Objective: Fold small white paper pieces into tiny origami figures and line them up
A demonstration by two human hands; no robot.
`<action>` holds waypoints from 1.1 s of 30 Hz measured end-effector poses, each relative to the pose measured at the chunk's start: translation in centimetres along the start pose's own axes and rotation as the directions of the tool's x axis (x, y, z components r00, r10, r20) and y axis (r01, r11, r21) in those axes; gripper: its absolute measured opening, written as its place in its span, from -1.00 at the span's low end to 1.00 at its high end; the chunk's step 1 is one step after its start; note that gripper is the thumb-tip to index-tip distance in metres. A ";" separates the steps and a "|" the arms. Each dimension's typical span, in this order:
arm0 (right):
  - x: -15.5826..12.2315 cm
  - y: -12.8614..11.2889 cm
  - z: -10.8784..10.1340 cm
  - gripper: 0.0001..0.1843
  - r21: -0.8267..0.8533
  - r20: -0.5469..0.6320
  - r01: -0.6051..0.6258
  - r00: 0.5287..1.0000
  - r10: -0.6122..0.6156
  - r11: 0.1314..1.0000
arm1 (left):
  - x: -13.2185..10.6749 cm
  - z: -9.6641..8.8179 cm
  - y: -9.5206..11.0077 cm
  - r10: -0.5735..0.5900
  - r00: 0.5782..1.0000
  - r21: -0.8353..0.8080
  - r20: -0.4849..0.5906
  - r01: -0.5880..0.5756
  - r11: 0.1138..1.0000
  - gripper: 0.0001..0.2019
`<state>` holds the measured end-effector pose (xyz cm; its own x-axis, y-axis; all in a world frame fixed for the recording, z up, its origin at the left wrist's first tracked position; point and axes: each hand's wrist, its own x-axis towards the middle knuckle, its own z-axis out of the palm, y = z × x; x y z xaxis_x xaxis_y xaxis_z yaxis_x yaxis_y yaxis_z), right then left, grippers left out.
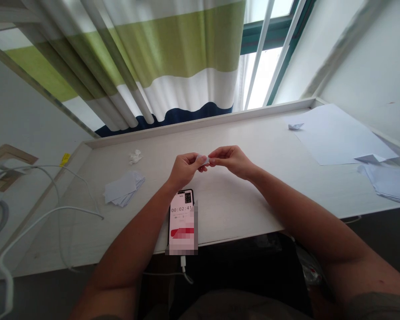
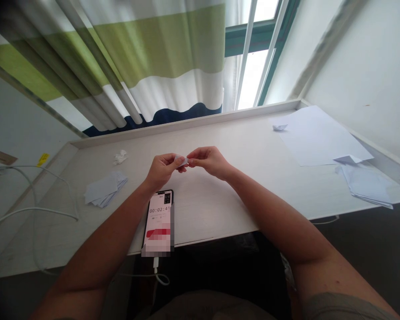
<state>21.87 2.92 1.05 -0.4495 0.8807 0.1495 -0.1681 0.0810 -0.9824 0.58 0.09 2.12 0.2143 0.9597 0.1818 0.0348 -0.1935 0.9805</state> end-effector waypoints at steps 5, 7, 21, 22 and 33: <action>0.1 0.0 -0.3 -0.56 -0.033 0.073 -0.160 0.984 0.162 0.987 | 0.0 0.0 -0.5 0.013 1.000 0.072 -0.008 -0.013 0.997 -0.64; 0.1 0.0 -0.4 -0.56 -0.042 0.060 -0.151 0.986 0.153 0.988 | 0.1 -0.1 -0.6 0.018 1.000 0.070 -0.008 -0.017 0.997 -0.67; 0.5 -0.4 -0.6 -0.48 0.014 -0.117 0.079 0.990 -0.077 0.997 | 0.5 -0.2 -0.9 0.284 0.937 0.107 -0.204 -0.267 0.958 -0.80; 0.5 -0.3 -0.6 -0.47 0.010 -0.120 0.084 0.989 -0.082 0.996 | 0.5 -0.2 -1.1 0.268 0.940 0.097 -0.213 -0.252 0.963 -0.78; 0.4 -0.1 -0.1 -0.46 -0.013 -0.122 0.139 0.983 -0.139 0.990 | 0.6 0.2 -1.4 0.246 0.912 0.052 -0.329 -0.242 0.969 -0.71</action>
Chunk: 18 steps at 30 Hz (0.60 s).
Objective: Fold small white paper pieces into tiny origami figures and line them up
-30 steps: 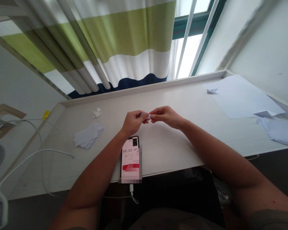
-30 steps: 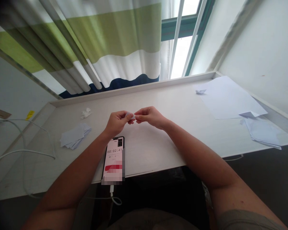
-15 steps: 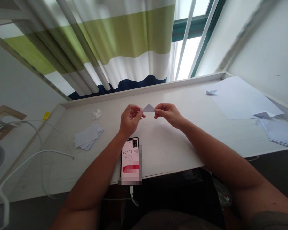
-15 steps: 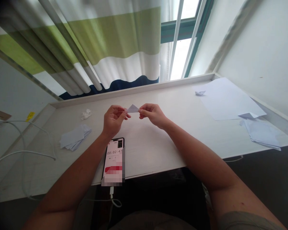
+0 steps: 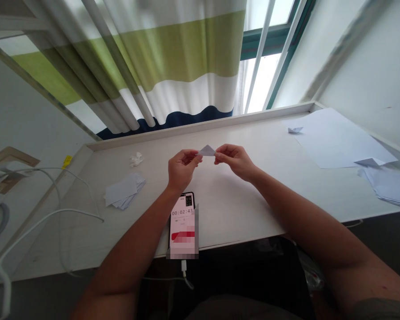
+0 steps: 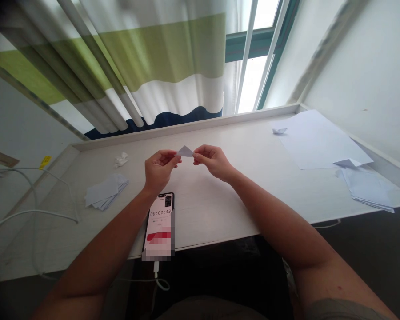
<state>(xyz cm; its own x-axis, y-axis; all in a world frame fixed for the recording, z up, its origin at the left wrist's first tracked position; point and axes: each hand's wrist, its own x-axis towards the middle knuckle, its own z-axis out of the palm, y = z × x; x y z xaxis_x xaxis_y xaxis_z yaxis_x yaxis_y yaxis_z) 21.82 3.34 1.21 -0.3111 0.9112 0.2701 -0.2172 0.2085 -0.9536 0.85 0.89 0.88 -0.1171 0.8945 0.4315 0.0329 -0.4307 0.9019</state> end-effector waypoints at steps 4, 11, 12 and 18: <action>-0.1 0.2 0.1 -0.48 -0.048 0.011 0.002 1.000 -0.001 0.999 | 0.1 0.0 -0.2 0.002 1.000 -0.001 -0.028 -0.002 1.000 -0.71; -0.5 0.3 0.2 -0.54 -0.193 0.010 0.084 0.996 -0.083 0.978 | -0.1 -0.3 -0.1 0.054 0.998 0.154 -0.040 -0.047 0.987 -0.81; -0.6 0.2 0.3 -0.54 -0.236 0.020 0.105 0.994 -0.104 0.966 | -0.1 -0.3 -0.1 0.056 0.998 0.174 -0.036 -0.049 0.983 -0.83; -0.9 0.1 0.4 -0.53 -0.358 0.117 0.208 0.977 -0.177 0.910 | -0.3 -0.2 0.1 0.034 0.999 0.163 0.036 -0.040 0.986 -0.85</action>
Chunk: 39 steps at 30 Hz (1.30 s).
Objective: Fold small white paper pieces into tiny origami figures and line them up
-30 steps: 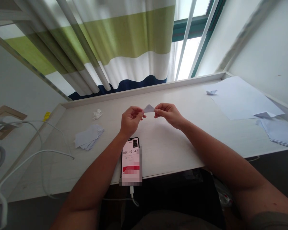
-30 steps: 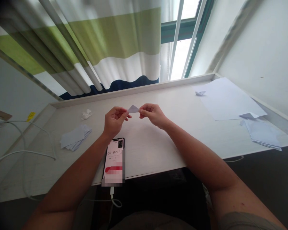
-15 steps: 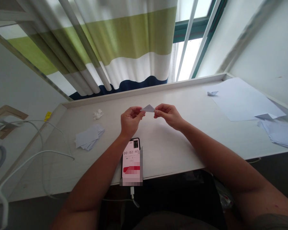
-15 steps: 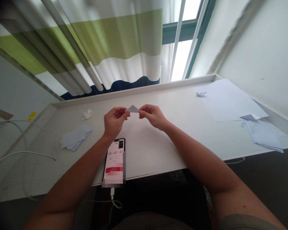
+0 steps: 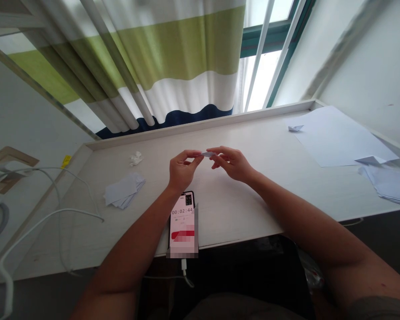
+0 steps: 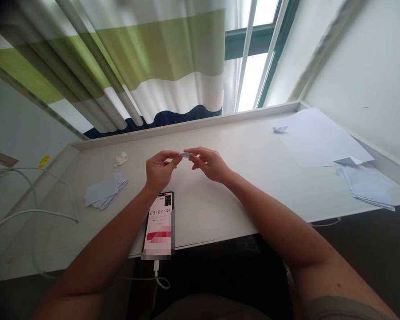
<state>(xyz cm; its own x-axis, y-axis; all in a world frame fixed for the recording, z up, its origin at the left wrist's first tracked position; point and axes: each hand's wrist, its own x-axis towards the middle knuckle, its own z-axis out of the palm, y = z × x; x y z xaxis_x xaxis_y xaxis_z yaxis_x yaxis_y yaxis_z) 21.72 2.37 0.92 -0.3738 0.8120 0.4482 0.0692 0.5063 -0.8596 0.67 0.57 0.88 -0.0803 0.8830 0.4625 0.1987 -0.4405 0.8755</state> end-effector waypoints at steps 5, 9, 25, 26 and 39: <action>0.0 0.1 -0.1 -0.52 0.052 -0.015 -0.042 0.999 0.043 0.998 | 0.1 -0.1 0.2 -0.051 0.997 -0.025 0.055 0.053 0.998 -0.85; 0.0 0.2 0.1 -0.51 0.112 -0.021 -0.082 0.996 0.085 0.990 | 0.1 -0.2 0.1 -0.088 0.994 0.021 0.065 0.087 0.996 -0.81; 0.4 -0.4 0.5 -0.42 0.399 -0.018 -0.197 0.975 0.223 0.895 | -0.3 0.4 0.6 0.048 0.997 -0.085 -0.054 -0.052 0.995 -0.71; 0.4 -0.3 0.4 -0.41 0.412 -0.019 -0.203 0.973 0.231 0.888 | -0.2 0.4 0.5 0.030 0.998 -0.106 -0.053 -0.035 0.994 -0.72; 0.5 0.3 0.3 -0.39 0.382 -0.044 -0.191 0.973 0.225 0.904 | 0.2 0.3 0.6 -0.261 0.956 -0.240 0.132 0.286 0.928 -0.50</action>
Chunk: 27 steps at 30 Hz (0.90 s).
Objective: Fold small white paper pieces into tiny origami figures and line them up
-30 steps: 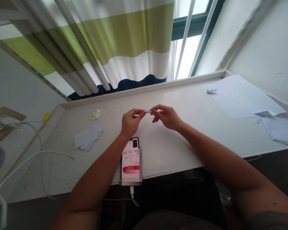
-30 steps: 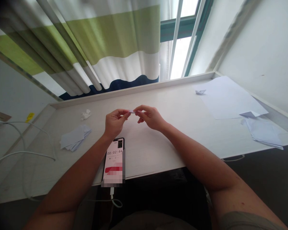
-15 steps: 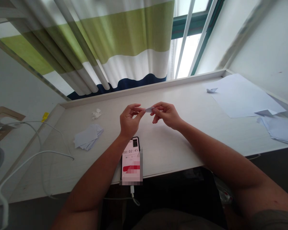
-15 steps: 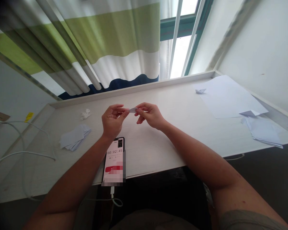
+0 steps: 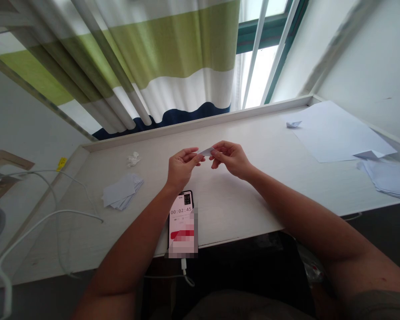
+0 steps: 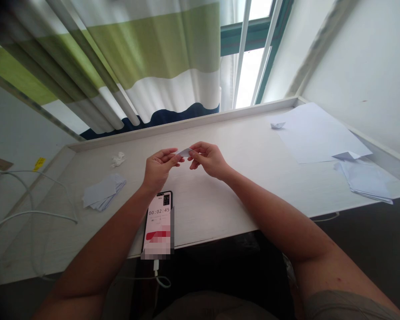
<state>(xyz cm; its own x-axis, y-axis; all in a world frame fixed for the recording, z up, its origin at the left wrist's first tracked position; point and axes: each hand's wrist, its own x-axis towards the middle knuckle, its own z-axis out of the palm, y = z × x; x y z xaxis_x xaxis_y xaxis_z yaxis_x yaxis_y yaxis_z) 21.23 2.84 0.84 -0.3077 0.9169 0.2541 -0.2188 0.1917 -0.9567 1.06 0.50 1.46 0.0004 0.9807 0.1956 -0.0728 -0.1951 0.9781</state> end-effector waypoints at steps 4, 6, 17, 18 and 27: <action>-0.1 0.0 -0.1 -0.42 -0.035 0.019 0.008 1.000 -0.008 0.999 | 0.2 -0.3 -0.1 -0.163 0.986 -0.089 0.044 0.167 0.982 -0.58; -0.1 0.1 -0.1 -0.43 -0.049 0.027 0.014 1.000 -0.013 0.999 | 0.3 -0.5 -0.2 -0.193 0.979 -0.126 0.059 0.199 0.972 -0.60; -0.1 -0.2 -0.2 -0.44 0.032 0.035 -0.027 0.999 0.025 0.999 | -0.5 0.4 0.2 0.142 0.990 0.074 0.007 -0.142 0.987 -0.73; 0.0 -0.2 -0.2 -0.43 0.066 0.036 -0.044 0.998 0.042 0.997 | -0.6 0.5 0.2 0.193 0.981 0.087 0.001 -0.192 0.978 -0.74; 0.2 -0.1 -0.3 -0.47 0.234 0.050 -0.130 0.991 0.122 0.964 | -0.4 -0.3 -0.3 0.331 0.942 0.143 0.051 -0.335 0.931 -0.76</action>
<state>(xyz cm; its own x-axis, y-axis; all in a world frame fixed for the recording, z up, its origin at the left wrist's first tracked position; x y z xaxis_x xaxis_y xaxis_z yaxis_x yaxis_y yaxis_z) 21.51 3.16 0.96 -0.3776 0.9149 0.1425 -0.3874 -0.0163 -0.9218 0.81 0.15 1.09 0.0272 0.8587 0.5118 0.0749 -0.5123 0.8556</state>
